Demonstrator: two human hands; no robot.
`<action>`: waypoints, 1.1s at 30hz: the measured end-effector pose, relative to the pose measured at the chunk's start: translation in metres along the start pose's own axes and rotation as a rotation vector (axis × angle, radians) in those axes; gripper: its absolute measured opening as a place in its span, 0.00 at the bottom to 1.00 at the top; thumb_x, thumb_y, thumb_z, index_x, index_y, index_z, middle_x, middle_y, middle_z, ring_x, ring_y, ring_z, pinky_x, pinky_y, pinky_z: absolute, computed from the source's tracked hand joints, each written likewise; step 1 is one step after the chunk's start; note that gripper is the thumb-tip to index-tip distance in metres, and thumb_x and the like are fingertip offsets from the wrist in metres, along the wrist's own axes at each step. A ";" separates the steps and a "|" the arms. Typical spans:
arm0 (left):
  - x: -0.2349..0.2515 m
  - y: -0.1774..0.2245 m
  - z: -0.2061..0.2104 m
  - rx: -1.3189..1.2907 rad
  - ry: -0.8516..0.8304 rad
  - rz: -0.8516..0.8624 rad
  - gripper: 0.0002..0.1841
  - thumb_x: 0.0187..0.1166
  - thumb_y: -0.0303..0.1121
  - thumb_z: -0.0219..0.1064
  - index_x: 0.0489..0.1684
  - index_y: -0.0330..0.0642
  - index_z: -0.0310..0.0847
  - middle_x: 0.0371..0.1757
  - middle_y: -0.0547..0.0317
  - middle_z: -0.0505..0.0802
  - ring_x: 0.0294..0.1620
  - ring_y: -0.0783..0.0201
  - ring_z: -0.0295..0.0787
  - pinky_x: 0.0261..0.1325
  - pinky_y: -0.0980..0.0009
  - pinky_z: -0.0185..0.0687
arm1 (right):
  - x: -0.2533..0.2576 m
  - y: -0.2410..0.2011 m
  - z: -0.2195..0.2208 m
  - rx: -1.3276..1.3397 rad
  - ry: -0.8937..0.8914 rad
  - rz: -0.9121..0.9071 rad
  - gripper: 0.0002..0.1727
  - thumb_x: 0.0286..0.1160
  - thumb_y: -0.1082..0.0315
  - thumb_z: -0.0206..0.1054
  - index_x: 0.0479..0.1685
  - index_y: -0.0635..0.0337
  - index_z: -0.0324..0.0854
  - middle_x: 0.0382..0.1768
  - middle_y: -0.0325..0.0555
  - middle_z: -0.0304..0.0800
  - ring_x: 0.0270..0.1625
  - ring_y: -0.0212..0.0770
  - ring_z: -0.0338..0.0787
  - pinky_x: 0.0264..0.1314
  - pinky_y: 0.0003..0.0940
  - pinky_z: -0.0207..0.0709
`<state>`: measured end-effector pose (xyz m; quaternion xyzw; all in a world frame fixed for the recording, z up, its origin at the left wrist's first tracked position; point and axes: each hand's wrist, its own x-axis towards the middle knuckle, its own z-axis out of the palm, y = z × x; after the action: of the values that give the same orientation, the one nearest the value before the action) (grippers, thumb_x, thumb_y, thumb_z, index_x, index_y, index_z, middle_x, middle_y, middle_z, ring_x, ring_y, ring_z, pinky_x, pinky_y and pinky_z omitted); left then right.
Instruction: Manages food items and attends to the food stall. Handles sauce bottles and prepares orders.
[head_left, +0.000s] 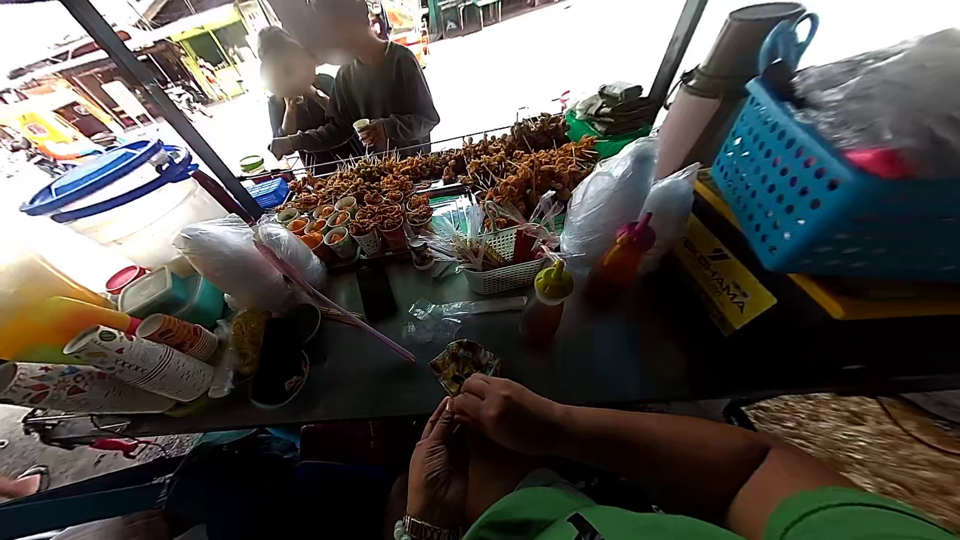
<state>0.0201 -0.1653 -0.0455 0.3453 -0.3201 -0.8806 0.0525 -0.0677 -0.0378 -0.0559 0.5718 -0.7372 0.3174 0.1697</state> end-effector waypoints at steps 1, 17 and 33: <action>-0.001 -0.001 0.001 0.007 -0.003 -0.003 0.08 0.89 0.26 0.57 0.56 0.36 0.80 0.36 0.55 0.95 0.32 0.66 0.94 0.36 0.74 0.90 | -0.002 -0.003 0.000 -0.006 0.017 0.036 0.10 0.80 0.69 0.64 0.38 0.65 0.89 0.33 0.52 0.89 0.41 0.46 0.92 0.47 0.29 0.86; -0.010 -0.005 0.005 -0.094 -0.012 -0.059 0.09 0.86 0.18 0.51 0.49 0.42 0.73 0.28 0.59 0.92 0.26 0.68 0.92 0.32 0.74 0.89 | -0.009 -0.038 0.017 -0.074 0.099 0.394 0.05 0.65 0.74 0.65 0.28 0.67 0.83 0.27 0.54 0.84 0.33 0.49 0.91 0.35 0.35 0.87; -0.008 -0.023 -0.018 -0.119 -0.543 0.009 0.13 0.76 0.18 0.63 0.28 0.51 0.82 0.26 0.62 0.89 0.28 0.69 0.87 0.36 0.75 0.83 | -0.018 -0.025 -0.005 0.251 0.136 0.427 0.07 0.66 0.80 0.64 0.36 0.63 0.87 0.53 0.55 0.92 0.52 0.44 0.95 0.48 0.32 0.89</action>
<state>0.0403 -0.1543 -0.0649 0.0917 -0.2719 -0.9579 -0.0112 -0.0393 -0.0245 -0.0565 0.3970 -0.7830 0.4729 0.0755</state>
